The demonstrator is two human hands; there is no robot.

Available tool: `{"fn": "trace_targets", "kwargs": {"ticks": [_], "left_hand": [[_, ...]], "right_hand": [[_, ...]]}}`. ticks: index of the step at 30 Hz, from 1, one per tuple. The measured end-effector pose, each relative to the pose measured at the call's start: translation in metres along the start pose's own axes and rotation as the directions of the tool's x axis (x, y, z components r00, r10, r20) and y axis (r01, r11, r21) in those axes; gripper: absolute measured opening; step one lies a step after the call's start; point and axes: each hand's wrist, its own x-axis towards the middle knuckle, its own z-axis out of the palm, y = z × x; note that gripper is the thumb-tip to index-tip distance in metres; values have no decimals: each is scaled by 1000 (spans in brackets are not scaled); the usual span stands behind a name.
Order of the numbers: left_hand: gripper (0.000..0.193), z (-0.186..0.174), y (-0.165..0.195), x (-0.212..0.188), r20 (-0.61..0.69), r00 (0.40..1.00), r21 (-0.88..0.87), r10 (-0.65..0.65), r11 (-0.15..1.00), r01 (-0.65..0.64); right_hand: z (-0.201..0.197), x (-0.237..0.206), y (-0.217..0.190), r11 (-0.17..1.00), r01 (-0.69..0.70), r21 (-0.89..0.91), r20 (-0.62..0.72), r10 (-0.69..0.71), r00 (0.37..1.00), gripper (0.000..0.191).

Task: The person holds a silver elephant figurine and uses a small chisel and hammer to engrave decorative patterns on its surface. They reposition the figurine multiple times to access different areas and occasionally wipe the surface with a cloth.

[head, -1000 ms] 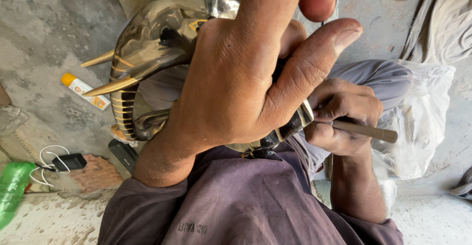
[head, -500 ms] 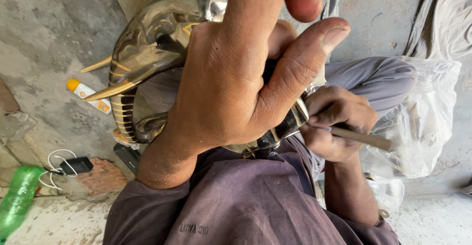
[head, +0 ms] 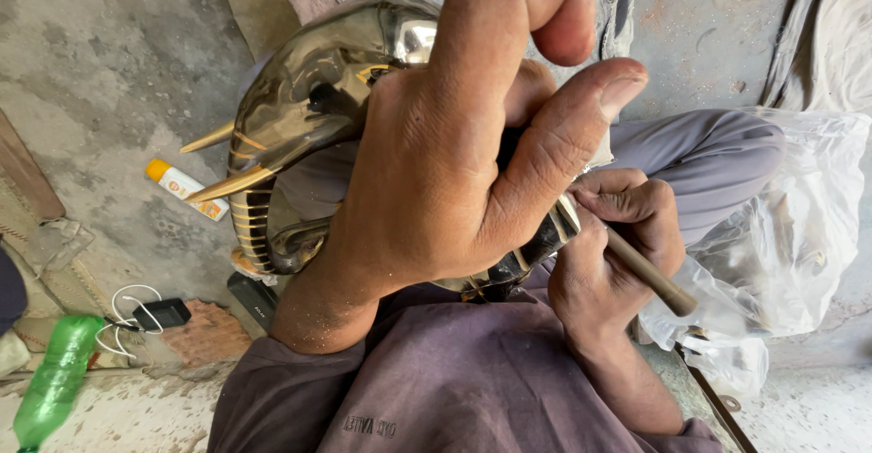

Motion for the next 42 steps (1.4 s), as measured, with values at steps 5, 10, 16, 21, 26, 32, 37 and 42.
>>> {"fn": "trace_targets", "kwargs": {"ticks": [5, 10, 16, 21, 26, 32, 37, 42], "left_hand": [[31, 1, -2, 0, -6, 1000, 45, 29, 999, -29], [40, 3, -4, 2, 1, 1000, 3, 30, 1000, -30], [42, 3, -2, -2, 8, 1000, -25, -6, 1000, 6], [50, 2, 0, -3, 22, 1000, -33, -12, 999, 13], [43, 1, 3, -3, 26, 999, -33, -28, 999, 29], [43, 1, 3, -3, 21, 999, -33, -29, 999, 30], [41, 1, -3, 0, 17, 1000, -20, 18, 1000, -18], [30, 1, -10, 4, -4, 999, 39, 38, 999, -38]], "right_hand": [[0, 1, -2, 997, 24, -77, -3, -25, 1000, 16], [1, 0, 0, 993, 70, -91, -11, -71, 997, 21], [3, -3, -4, 956, 152, -252, 4, -156, 988, 26], [5, -4, -6, 916, 224, -333, 49, -221, 974, 33], [2, -2, -4, 894, 296, -337, 108, -275, 955, 33], [-1, 1, -9, 859, 360, -364, 204, -303, 931, 31], [2, 6, -7, 854, 369, -367, 211, -310, 927, 34], [-13, 9, 18, 981, 12, 193, 30, -18, 999, 18]]}}
